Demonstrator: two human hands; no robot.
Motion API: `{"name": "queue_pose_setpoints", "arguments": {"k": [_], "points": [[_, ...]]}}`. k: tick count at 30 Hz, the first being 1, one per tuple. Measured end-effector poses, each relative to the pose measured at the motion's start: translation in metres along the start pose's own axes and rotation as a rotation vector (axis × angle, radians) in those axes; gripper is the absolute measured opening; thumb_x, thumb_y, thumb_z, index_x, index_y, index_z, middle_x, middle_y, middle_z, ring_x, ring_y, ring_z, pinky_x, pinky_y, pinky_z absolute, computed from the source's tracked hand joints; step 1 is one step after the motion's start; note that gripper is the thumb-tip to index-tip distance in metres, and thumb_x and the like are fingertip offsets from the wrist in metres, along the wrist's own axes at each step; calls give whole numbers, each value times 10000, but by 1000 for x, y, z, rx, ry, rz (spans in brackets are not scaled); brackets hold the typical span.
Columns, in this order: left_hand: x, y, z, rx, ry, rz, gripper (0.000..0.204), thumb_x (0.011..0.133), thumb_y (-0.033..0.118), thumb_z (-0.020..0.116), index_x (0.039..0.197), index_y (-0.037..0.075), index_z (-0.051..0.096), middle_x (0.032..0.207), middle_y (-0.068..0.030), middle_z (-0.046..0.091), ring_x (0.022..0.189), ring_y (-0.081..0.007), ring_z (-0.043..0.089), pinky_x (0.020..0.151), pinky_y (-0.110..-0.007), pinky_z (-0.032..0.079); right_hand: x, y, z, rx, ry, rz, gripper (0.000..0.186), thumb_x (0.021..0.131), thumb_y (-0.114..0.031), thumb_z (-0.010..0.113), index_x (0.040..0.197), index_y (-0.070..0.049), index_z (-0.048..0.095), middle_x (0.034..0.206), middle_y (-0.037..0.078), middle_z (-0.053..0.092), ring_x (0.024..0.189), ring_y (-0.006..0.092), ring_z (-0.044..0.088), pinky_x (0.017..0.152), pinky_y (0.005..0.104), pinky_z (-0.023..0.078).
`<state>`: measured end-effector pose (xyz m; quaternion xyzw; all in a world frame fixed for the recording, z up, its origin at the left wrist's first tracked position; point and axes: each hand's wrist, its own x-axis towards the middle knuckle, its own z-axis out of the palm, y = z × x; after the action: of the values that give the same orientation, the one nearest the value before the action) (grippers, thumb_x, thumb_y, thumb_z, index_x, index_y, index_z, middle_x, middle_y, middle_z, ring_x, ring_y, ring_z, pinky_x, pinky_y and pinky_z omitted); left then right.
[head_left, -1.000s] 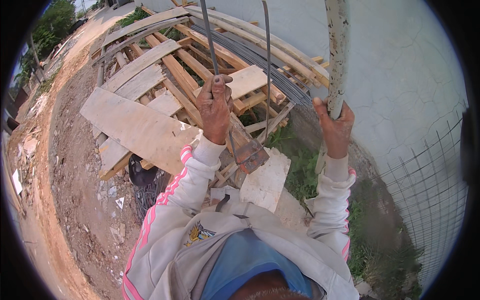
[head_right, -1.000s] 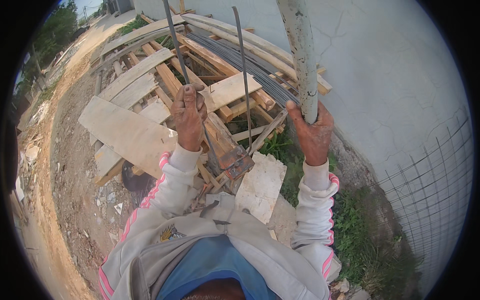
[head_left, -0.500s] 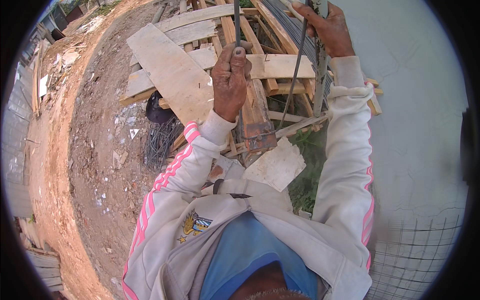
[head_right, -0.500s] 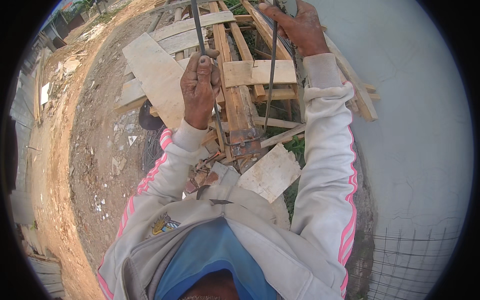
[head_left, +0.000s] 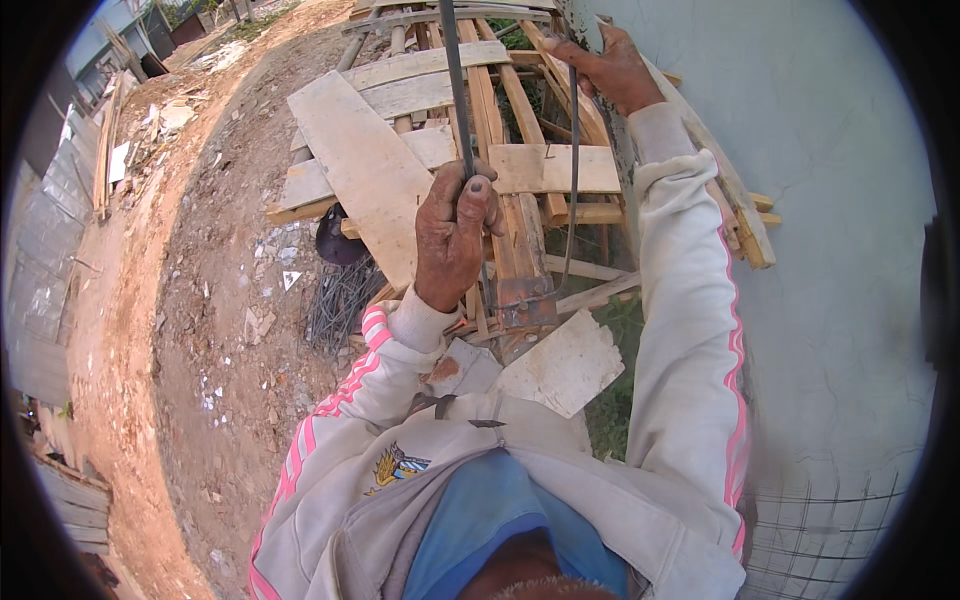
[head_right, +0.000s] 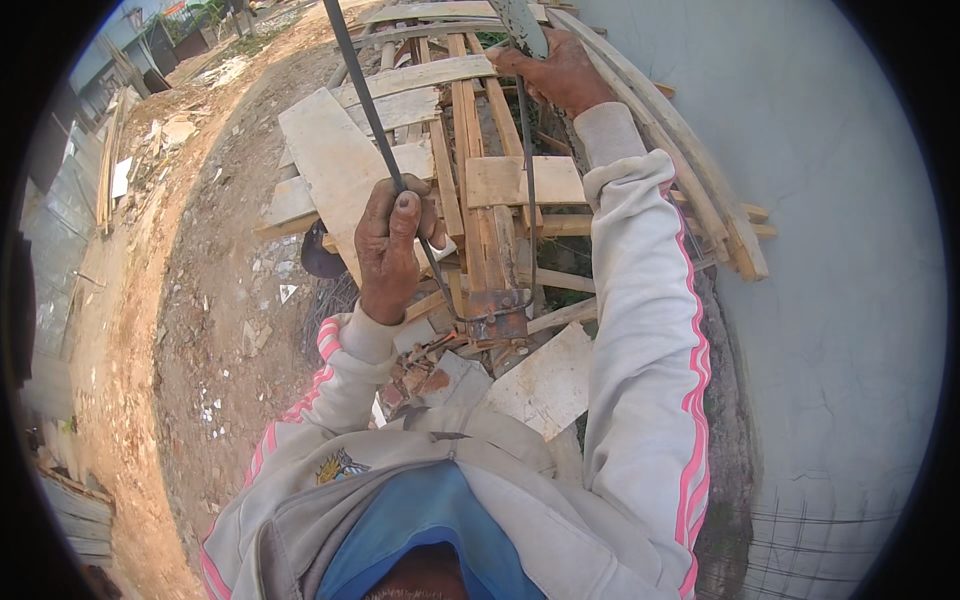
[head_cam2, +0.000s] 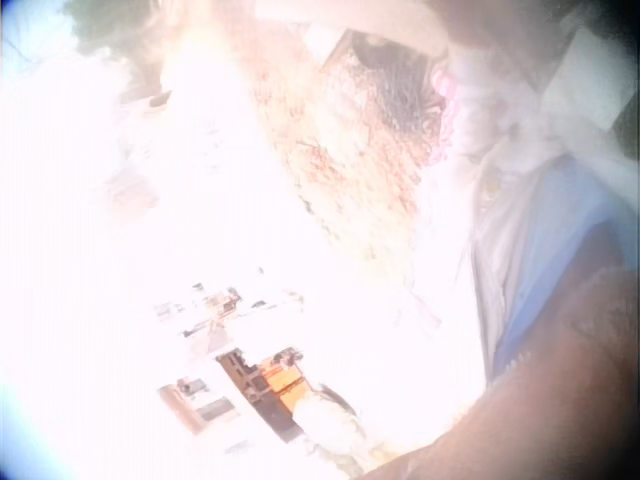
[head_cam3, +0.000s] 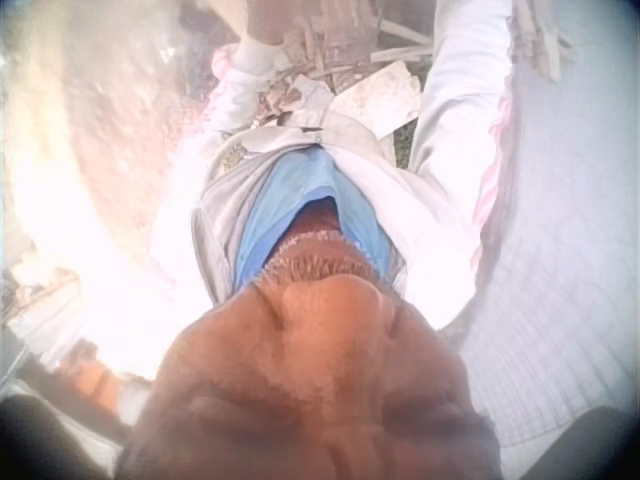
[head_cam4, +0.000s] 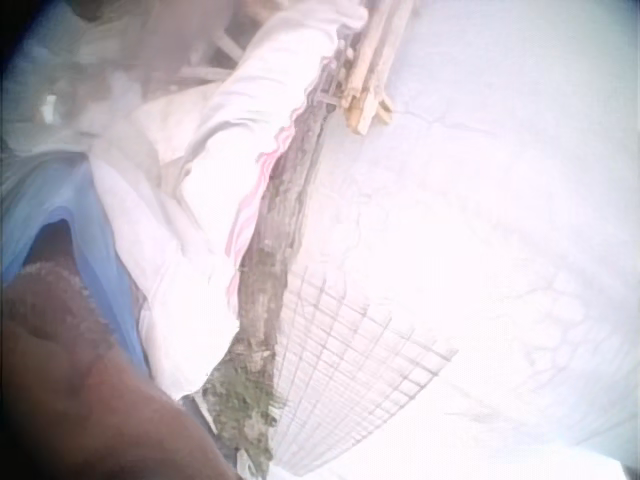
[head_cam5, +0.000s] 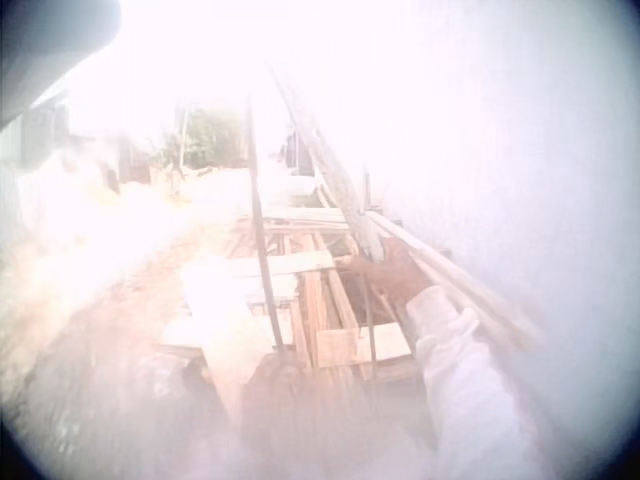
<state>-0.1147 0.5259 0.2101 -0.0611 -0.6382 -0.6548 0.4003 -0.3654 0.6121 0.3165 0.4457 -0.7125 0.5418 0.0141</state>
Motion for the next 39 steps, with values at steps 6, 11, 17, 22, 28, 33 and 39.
{"name": "queue_pose_setpoints", "arguments": {"k": [6, 11, 17, 22, 28, 33, 39], "points": [[34, -24, -19, 21, -23, -93, 375, 1059, 333, 446, 1242, 10, 502, 762, -6, 519, 644, -108, 549, 597, -252, 478, -20, -25, -1, -33, 115, -1, 481, 833, -370, 776, 1129, -2, 683, 662, 13, 606, 478, 68, 453, 426, 265, 391], [-26, -75, -27, 144, -70, -171, 392, 1044, 321, 478, 1276, 7, 520, 876, -55, 596, 825, -136, 609, 759, -296, 512, -32, -42, -4, -84, 148, 38, 417, 847, -361, 771, 1057, -8, 696, 629, -15, 560, 461, 61, 424, 423, 228, 354], [-134, -114, -37, 256, -245, -684, 293, 998, 219, 558, 1213, 22, 581, 1000, -144, 651, 968, -255, 614, 883, -375, 473, -66, -83, -19, 28, 190, 29, 293, 874, -304, 748, 876, -24, 664, 597, -37, 514, 459, 48, 407, 422, 224, 319], [-120, -135, -65, 318, 17, -179, 322, 1033, 253, 528, 1240, 15, 592, 801, -2, 566, 734, -109, 542, 691, -267, 465, -84, -123, -43, -37, 335, 32, 335, 874, -288, 754, 697, -121, 524, 580, -53, 467, 471, 31, 416, 439, 208, 307], [-58, -65, -122, 33, 256, -150, 357, 1030, 333, 533, 1168, 15, 620, 723, 63, 448, 558, -30, 389, 471, -207, 332, -107, -119, -64, -40, 362, 47, 333, 879, -286, 760, 714, -112, 529, 572, -53, 450, 485, 43, 417, 461, 219, 318], [-38, -46, -168, 169, 232, -102, 325, 1022, 314, 557, 1080, 10, 657, 796, 41, 487, 587, -29, 373, 486, -191, 293, -143, -107, -70, -140, 426, 85, 327, 863, -330, 774, 814, -39, 635, 571, -39, 485, 476, 53, 424, 450, 233, 335], [3, -10, -231, 415, 78, 21, 270, 1012, 230, 573, 1027, -25, 658, 849, -5, 516, 681, -70, 411, 576, -220, 343, -181, -92, -78, -584, 798, -43, 333, 873, -283, 764, 942, 10, 621, 762, 48, 589, 661, 139, 539, 621, 315, 468]]}}
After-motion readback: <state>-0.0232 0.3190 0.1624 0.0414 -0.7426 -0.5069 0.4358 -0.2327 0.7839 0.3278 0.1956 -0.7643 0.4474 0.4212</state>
